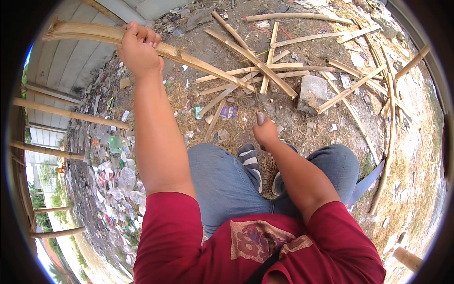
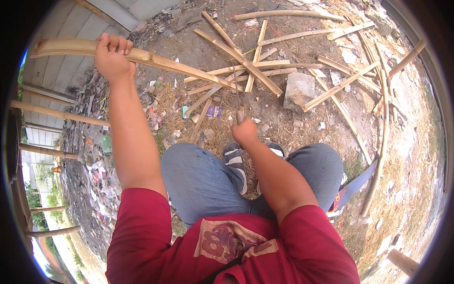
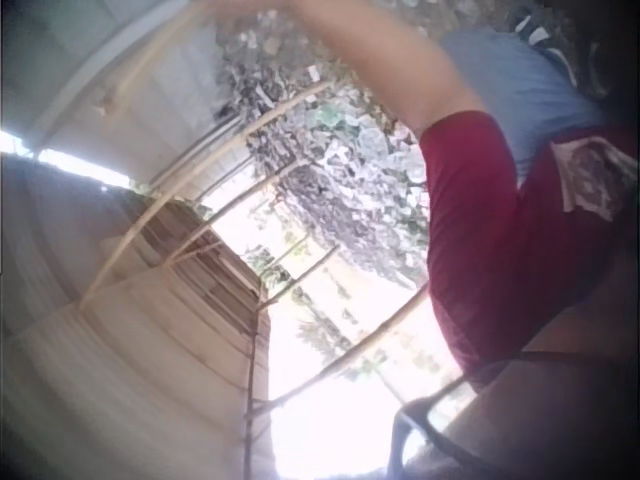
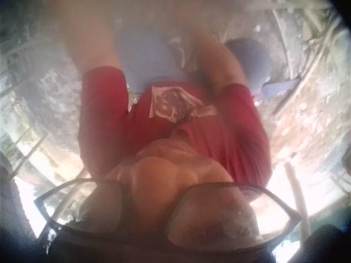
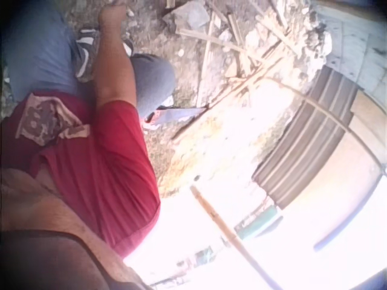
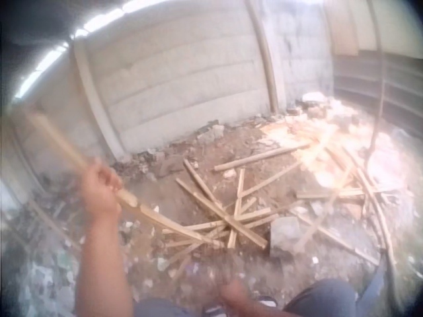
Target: The person sits on the ground and uses a curved knife to shave and shape a long, thin piece of wood. They hold the wood with one hand and carefully scrape along its length with the knife, removing thin strips of wood. The person periodically repositions the wood and continues the shaping process.
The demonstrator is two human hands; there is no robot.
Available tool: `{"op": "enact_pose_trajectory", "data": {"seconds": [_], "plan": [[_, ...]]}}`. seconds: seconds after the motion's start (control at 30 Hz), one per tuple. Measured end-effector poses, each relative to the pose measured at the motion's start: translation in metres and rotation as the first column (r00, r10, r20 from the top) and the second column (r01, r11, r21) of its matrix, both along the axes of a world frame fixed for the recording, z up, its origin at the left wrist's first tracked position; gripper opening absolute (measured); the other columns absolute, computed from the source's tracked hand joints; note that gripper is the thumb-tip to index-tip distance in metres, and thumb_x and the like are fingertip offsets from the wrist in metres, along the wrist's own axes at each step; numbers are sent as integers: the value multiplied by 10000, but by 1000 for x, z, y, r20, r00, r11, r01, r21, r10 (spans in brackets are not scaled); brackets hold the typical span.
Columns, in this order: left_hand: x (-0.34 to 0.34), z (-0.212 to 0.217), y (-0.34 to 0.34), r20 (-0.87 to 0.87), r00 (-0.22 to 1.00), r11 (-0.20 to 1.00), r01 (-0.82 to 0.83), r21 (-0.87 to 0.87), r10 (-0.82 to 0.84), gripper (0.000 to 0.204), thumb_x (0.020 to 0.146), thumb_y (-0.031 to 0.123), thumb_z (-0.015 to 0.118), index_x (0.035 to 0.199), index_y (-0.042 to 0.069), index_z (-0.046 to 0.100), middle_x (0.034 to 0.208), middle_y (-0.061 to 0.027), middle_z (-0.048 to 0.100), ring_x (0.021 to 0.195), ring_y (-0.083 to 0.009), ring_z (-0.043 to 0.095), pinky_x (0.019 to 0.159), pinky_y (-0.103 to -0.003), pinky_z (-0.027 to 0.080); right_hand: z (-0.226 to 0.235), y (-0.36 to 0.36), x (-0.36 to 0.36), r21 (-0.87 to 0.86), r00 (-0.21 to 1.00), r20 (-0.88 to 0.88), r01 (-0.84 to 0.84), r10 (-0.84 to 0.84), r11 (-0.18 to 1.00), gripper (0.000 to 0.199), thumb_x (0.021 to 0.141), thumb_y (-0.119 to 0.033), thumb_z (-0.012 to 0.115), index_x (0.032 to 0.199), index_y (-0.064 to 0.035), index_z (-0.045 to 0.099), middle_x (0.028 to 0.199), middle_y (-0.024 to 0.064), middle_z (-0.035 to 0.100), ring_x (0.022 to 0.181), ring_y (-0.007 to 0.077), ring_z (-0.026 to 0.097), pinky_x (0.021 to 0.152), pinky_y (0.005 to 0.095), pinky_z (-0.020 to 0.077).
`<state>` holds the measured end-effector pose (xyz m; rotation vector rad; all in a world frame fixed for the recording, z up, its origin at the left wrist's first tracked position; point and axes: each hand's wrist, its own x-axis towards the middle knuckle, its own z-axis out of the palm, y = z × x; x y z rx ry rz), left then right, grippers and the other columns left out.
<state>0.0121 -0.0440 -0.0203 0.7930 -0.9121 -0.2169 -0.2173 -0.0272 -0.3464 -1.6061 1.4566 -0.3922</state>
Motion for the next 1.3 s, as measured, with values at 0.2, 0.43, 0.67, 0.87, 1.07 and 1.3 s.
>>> {"op": "enact_pose_trajectory", "data": {"seconds": [0.2, 0.43, 0.67, 0.87, 1.07, 1.3], "plan": [[-7, 13, 1, 102, 930, 936, 349, 52, -352, 100, 964, 161, 528, 923, 85, 478, 644, 6, 349, 556, -128, 369, 558, -326, 347, 51, -38, -1, 87, 910, 370, 166, -187, 982, 440, 868, -306, 703, 1106, 51, 606, 1004, 248, 691, 940, 375, 691, 842, 435, 524], [-63, 46, -22, 177, 716, 727, 609, 317, -676, 399, 869, 209, 512, 1204, 21, 619, 1172, -94, 595, 1083, -201, 536, 936, -370, 429, 206, -64, -20, -176, 683, 711, -58, 168, 983, 494, 862, -181, 768, 1236, 27, 522, 1118, 124, 642, 829, 159, 635, 681, 308, 519], [-107, 55, -35, 285, 761, 776, 418, 473, -583, 472, 813, 189, 514, 1227, -6, 633, 1219, -98, 623, 1141, -217, 558, 1032, -368, 425, 209, -77, -29, -144, 601, 780, -93, 171, 985, 408, 827, -132, 773, 1129, 16, 542, 1007, 102, 648, 753, 142, 612, 645, 301, 507], [-110, 23, 4, 348, 872, 904, 207, 374, -344, 426, 957, 260, 550, 1315, 29, 554, 1132, -91, 628, 1019, -199, 598, 915, -355, 465, 207, -87, -23, -288, 635, 766, 201, 100, 936, 310, 840, -119, 785, 997, -27, 535, 793, 43, 611, 636, 114, 585, 573, 275, 471], [-65, -84, 81, -60, 833, 384, 317, 867, -550, 335, 1000, 267, 624, 1255, 51, 614, 1063, -46, 662, 877, -116, 642, 764, -286, 507, 245, -127, -54, -183, 463, 886, 376, -13, 908, 272, 849, -67, 776, 964, -40, 531, 741, 52, 594, 597, 144, 584, 564, 314, 489], [-55, -122, 145, -97, 838, 360, 331, 872, -536, 296, 1013, 212, 600, 1262, 51, 617, 1054, -53, 674, 901, -131, 652, 791, -295, 514, 275, -167, -98, 123, 138, 968, 467, -209, 876, 188, 878, -20, 732, 852, -53, 549, 698, 46, 560, 628, 182, 559, 616, 340, 517]]}}
